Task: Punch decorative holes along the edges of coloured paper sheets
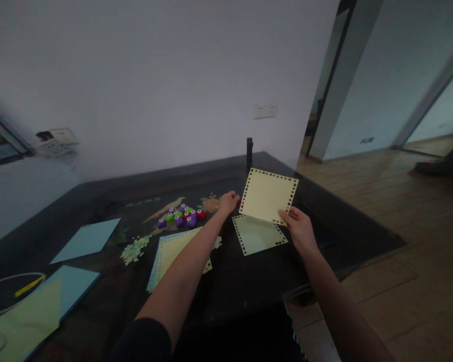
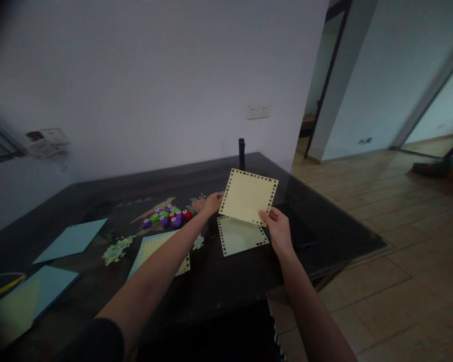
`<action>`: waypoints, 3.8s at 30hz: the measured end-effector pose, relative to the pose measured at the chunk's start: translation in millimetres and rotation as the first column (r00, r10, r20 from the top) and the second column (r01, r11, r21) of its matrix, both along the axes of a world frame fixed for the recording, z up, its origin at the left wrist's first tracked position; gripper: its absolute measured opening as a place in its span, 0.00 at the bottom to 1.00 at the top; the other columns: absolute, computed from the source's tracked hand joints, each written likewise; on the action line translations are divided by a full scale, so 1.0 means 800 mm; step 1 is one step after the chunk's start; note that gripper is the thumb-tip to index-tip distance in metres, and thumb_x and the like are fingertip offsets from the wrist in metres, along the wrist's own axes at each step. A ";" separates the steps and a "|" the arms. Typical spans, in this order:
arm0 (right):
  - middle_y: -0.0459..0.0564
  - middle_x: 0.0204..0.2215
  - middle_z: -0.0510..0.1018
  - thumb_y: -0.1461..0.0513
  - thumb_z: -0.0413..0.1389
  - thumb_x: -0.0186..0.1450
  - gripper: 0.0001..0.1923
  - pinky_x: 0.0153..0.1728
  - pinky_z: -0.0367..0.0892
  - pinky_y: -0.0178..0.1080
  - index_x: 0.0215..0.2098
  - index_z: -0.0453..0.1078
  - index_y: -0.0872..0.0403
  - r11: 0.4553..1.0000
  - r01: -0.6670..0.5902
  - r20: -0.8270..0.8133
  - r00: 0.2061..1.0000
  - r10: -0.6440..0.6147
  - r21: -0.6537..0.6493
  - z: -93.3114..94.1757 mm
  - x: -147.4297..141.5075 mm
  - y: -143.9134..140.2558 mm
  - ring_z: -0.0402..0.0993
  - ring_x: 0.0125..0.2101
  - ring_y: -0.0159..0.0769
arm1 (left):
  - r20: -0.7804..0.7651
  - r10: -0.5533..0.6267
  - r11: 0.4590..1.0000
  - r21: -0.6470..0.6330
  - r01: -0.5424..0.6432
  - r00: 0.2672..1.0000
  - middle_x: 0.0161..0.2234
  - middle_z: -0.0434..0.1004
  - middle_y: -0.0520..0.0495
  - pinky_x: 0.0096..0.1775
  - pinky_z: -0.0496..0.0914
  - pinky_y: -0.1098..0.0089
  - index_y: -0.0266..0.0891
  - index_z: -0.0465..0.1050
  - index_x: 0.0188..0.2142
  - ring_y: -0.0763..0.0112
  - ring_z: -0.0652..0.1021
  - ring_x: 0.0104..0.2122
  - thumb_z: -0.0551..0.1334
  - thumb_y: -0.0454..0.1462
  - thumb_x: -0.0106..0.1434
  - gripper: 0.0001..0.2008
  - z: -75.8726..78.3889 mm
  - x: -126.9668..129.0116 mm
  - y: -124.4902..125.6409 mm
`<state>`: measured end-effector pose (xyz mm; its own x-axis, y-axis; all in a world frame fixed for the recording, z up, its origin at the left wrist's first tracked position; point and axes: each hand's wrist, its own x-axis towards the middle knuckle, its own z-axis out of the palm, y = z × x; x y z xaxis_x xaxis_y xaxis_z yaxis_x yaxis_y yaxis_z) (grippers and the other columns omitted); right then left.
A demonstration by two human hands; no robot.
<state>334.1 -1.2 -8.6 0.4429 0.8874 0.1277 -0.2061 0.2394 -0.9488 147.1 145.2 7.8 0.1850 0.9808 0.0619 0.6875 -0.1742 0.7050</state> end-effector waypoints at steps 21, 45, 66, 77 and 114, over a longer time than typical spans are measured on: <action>0.47 0.22 0.77 0.53 0.64 0.48 0.15 0.22 0.61 0.34 0.28 0.74 0.56 0.988 -0.067 0.225 0.970 0.097 -0.139 -0.008 -0.003 0.000 0.69 0.21 0.32 | 0.403 -0.133 0.987 0.137 0.084 0.906 0.24 0.75 0.51 0.31 0.68 0.73 0.37 0.68 0.40 0.71 0.75 0.26 0.60 0.34 0.56 0.11 -0.003 -0.058 -0.150; 0.50 0.23 0.76 0.62 0.57 0.52 0.19 0.24 0.61 0.34 0.41 0.73 0.61 0.936 0.062 0.716 0.662 0.221 -0.346 -0.013 0.024 0.000 0.70 0.23 0.34 | -0.307 -0.188 0.974 0.067 0.218 0.933 0.30 0.77 0.51 0.30 0.63 0.71 0.43 0.62 0.39 0.66 0.77 0.32 0.56 0.36 0.60 0.07 -0.016 -0.044 -0.182; 0.48 0.24 0.77 0.67 0.56 0.53 0.17 0.26 0.62 0.32 0.42 0.73 0.58 0.914 0.133 0.797 0.548 0.255 -0.384 -0.006 0.021 -0.002 0.72 0.25 0.33 | -0.434 -0.230 0.955 0.071 0.288 0.871 0.35 0.76 0.47 0.34 0.65 0.70 0.43 0.62 0.42 0.66 0.76 0.34 0.53 0.35 0.62 0.08 -0.015 -0.039 -0.191; 0.47 0.24 0.75 0.67 0.55 0.53 0.17 0.27 0.61 0.33 0.41 0.73 0.56 0.922 0.130 0.820 0.513 0.253 -0.365 -0.011 0.022 0.000 0.70 0.25 0.32 | -0.437 -0.242 0.957 0.041 0.288 0.866 0.38 0.77 0.45 0.36 0.66 0.69 0.42 0.65 0.43 0.65 0.76 0.37 0.52 0.36 0.63 0.09 -0.011 -0.038 -0.193; 0.49 0.25 0.75 0.60 0.54 0.56 0.10 0.28 0.61 0.35 0.32 0.74 0.56 0.999 0.016 0.797 0.603 0.031 -0.050 0.033 -0.033 -0.008 0.67 0.25 0.33 | -0.259 0.038 0.967 0.251 0.029 0.965 0.31 0.76 0.48 0.34 0.67 0.69 0.40 0.70 0.38 0.68 0.75 0.30 0.53 0.40 0.61 0.10 0.050 -0.213 -0.174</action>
<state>307.5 -8.0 17.5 0.1795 0.9052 0.3852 0.6362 0.1918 -0.7473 -23.2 5.9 47.7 0.2231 0.9405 0.2563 0.8419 -0.3184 0.4357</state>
